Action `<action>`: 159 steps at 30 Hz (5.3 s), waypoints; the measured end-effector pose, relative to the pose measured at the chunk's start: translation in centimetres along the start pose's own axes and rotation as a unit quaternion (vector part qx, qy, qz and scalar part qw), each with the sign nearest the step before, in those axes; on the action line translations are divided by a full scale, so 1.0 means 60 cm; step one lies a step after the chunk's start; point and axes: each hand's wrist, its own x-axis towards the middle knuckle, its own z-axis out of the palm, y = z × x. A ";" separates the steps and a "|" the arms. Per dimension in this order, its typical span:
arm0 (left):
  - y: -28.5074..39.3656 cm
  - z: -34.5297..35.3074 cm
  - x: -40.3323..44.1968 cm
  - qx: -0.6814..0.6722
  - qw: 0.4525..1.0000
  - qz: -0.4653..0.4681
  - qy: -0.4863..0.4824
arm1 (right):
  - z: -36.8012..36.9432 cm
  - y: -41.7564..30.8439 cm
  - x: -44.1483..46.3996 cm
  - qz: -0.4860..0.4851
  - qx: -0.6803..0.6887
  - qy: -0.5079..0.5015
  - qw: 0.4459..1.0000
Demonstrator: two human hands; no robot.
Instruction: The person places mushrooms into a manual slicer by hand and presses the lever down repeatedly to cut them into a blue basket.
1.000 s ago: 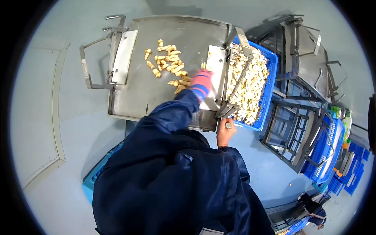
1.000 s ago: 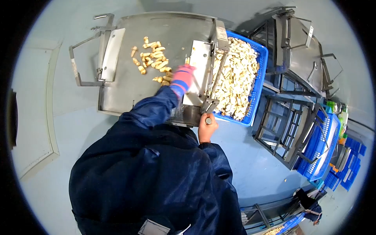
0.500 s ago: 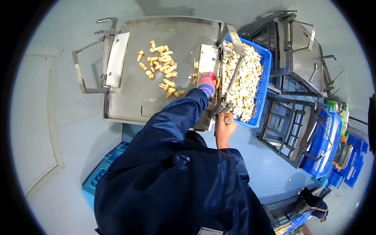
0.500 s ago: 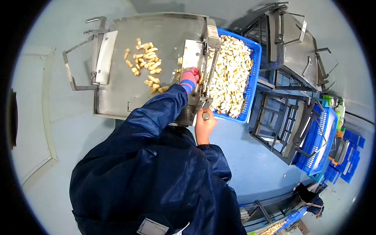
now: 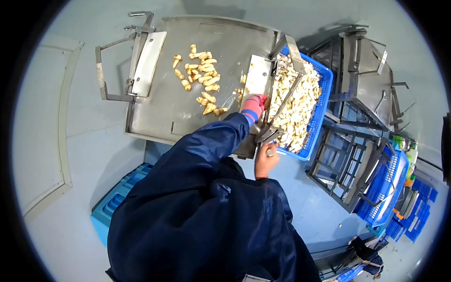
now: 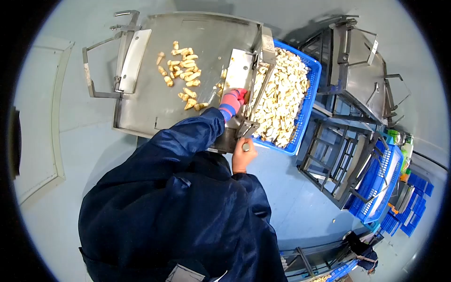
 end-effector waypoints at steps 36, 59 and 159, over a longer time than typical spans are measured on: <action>0.040 -0.240 -0.098 0.573 0.804 0.041 -0.151 | 0.010 0.029 -0.009 0.008 0.043 -0.013 0.999; 0.042 -0.031 0.009 0.019 0.999 -0.028 0.000 | 0.013 0.044 -0.014 0.030 0.015 -0.018 0.999; 0.006 -0.034 0.021 -0.174 0.973 -0.083 -0.128 | 0.008 0.027 0.000 -0.014 -0.022 0.019 0.999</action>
